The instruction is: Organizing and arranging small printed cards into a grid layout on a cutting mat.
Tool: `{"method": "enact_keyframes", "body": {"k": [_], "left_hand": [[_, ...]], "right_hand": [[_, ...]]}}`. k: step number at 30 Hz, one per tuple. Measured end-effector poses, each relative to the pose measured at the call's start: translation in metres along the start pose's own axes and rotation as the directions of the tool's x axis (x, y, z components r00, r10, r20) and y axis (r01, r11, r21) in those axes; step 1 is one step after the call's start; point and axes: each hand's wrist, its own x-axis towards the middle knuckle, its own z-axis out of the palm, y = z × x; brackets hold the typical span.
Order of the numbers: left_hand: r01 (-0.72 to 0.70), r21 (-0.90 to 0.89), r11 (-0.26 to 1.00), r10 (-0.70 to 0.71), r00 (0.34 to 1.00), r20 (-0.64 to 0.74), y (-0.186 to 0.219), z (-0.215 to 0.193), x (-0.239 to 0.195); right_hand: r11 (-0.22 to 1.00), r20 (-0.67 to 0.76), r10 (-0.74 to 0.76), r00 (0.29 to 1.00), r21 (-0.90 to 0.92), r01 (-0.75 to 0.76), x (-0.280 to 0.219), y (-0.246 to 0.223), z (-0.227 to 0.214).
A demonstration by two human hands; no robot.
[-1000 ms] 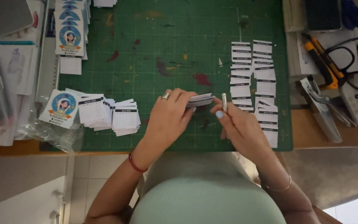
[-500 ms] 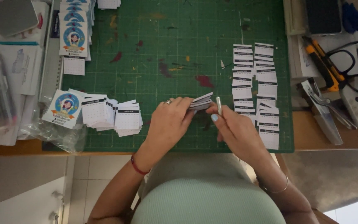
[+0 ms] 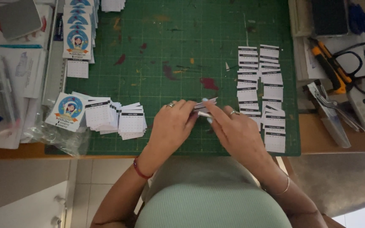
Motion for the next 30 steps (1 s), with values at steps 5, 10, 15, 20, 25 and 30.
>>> {"method": "enact_keyframes", "body": {"k": [5,10,15,20,25,30], "left_hand": [[0.014,-0.018,1.000,-0.014,1.000,0.008,0.003,-0.005,-0.001],[0.007,0.005,1.000,-0.007,1.000,-0.004,0.004,-0.005,-0.001],[-0.009,-0.025,1.000,0.009,1.000,-0.004,0.004,-0.003,-0.001],[-0.015,0.016,1.000,0.015,1.000,-0.002,0.005,0.003,0.001],[-0.022,0.026,0.999,0.022,1.000,-0.011,0.005,0.004,0.002],[-0.086,0.053,0.995,0.088,0.996,-0.026,0.007,-0.004,0.003]], "right_hand": [[0.983,0.104,0.135,0.985,0.110,-0.146,0.006,-0.008,-0.012],[0.920,-0.023,0.264,0.964,0.306,-0.245,-0.005,0.012,-0.002],[0.850,0.133,0.304,0.943,0.410,-0.331,0.003,0.011,0.002],[0.843,0.075,0.251,0.965,0.472,-0.256,0.005,0.008,0.008],[0.829,0.087,0.263,0.961,0.489,-0.271,0.005,0.008,0.002],[0.991,-0.099,0.102,0.990,0.097,-0.093,0.001,0.027,0.008]]}}
